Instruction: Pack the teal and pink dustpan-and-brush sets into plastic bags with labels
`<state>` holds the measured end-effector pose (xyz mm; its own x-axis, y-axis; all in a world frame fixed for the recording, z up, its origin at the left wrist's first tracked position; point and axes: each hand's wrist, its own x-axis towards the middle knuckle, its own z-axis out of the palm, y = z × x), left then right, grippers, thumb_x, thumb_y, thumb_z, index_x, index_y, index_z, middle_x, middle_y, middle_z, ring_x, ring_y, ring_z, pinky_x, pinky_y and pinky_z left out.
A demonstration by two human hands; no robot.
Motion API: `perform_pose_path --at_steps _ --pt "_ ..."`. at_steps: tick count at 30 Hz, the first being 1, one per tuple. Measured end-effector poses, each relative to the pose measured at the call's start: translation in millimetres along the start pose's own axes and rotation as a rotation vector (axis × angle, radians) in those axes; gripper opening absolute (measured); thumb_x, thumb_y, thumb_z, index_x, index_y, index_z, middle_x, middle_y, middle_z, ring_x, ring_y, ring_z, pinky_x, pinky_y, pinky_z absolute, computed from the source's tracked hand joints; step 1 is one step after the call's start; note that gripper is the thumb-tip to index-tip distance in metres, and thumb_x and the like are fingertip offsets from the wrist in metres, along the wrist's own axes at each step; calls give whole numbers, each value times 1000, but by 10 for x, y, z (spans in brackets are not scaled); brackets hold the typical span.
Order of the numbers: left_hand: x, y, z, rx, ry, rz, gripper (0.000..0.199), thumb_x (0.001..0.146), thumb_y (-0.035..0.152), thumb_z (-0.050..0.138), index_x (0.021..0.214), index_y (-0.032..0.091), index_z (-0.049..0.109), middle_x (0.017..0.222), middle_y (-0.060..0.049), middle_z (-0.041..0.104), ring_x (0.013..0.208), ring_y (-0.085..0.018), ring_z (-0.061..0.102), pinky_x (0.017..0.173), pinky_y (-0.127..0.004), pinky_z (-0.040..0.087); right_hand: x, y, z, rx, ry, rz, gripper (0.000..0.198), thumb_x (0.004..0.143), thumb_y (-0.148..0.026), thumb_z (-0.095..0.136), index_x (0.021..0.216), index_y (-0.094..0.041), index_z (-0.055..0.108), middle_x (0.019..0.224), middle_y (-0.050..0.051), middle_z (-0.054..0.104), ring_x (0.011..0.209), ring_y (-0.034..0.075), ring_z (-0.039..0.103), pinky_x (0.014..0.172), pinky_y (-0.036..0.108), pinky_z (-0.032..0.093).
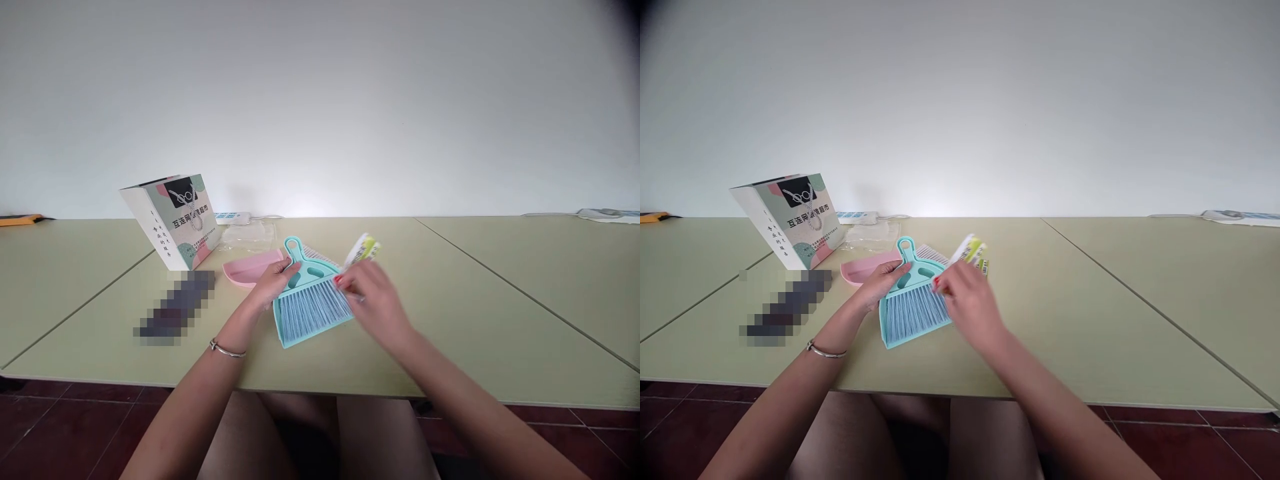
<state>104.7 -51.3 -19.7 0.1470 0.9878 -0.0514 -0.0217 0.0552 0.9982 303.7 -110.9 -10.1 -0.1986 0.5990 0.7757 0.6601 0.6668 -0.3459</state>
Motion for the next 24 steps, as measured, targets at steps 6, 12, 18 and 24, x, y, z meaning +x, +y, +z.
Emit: perform_pose_path --at_steps 6,12,18,24 --pt "7 3 40 -141 54 36 33 63 44 72 81 17 65 74 -2 69 69 -18 63 66 -29 49 -282 -145 413 -95 -171 -209 10 85 -24 56 92 -18 61 111 11 65 105 25 59 86 40 49" --pt "35 9 46 -304 117 47 35 60 44 75 78 18 61 70 0 66 63 -15 62 63 -27 50 -319 -121 285 -272 -336 -248 51 88 -47 48 127 -14 51 138 14 47 128 27 41 105 46 34" --pt "-19 56 63 -376 24 10 35 66 42 73 88 17 60 83 -3 69 75 -16 66 72 -29 52 -342 -223 370 -383 -330 -95 73 82 -64 44 136 -15 42 139 19 43 123 35 40 97 53 33" --pt "-147 132 58 -212 -318 -24 44 69 31 74 107 14 62 103 -10 69 92 -22 65 85 -34 50 -339 -324 430 -383 -260 -10 83 79 -68 42 139 -12 37 134 21 46 119 37 39 95 56 27"
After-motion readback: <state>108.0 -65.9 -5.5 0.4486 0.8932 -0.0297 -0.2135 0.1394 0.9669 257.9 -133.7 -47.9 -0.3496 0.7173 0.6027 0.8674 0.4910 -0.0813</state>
